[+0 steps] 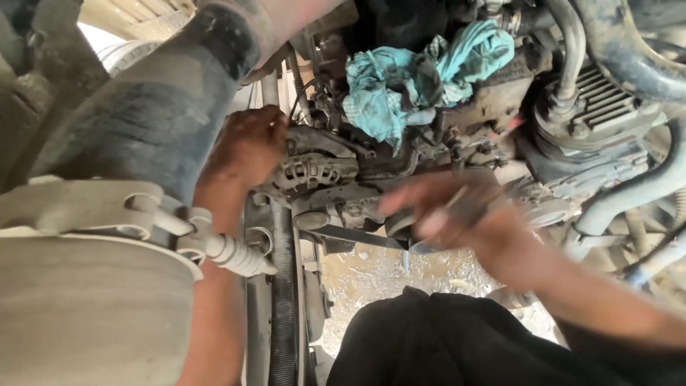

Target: Adjusting and tightening components on a large vehicle engine.

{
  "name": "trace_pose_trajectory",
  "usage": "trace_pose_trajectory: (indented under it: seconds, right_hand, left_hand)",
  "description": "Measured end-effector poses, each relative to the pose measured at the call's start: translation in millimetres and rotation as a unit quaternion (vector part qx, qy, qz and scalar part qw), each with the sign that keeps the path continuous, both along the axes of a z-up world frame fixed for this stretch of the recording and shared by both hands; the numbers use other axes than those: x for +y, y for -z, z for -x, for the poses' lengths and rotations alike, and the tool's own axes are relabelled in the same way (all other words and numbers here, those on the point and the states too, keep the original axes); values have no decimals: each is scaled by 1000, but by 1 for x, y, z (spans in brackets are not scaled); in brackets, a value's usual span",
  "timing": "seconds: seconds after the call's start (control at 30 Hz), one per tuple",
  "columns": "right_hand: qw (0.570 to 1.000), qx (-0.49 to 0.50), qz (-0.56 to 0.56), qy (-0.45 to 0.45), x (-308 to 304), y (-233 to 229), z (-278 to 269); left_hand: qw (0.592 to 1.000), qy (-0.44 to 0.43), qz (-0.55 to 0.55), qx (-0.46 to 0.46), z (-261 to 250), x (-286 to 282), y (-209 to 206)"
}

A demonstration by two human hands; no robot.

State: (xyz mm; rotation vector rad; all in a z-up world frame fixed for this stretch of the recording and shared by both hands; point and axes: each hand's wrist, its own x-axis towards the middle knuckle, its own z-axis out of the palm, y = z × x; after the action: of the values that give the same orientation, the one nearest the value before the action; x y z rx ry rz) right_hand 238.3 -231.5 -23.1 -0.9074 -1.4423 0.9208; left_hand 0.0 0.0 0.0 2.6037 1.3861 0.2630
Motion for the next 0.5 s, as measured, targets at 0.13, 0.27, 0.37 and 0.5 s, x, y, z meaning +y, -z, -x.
trace_pose_trajectory:
  seconds: [0.13, 0.27, 0.37, 0.5]
  right_hand:
    - [973, -91, 211, -12, 2, 76, 7]
    - [989, -123, -5, 81, 20, 135, 4]
    - [963, -197, -153, 103, 21, 147, 6]
    - [949, -185, 195, 165, 53, 178, -2]
  left_hand:
    - [967, 156, -174, -104, 22, 39, 32]
    - [995, 83, -36, -43, 3, 25, 10]
    - [999, 34, 20, -20, -4, 14, -6]
    - [994, 78, -40, -70, -9, 5, -11]
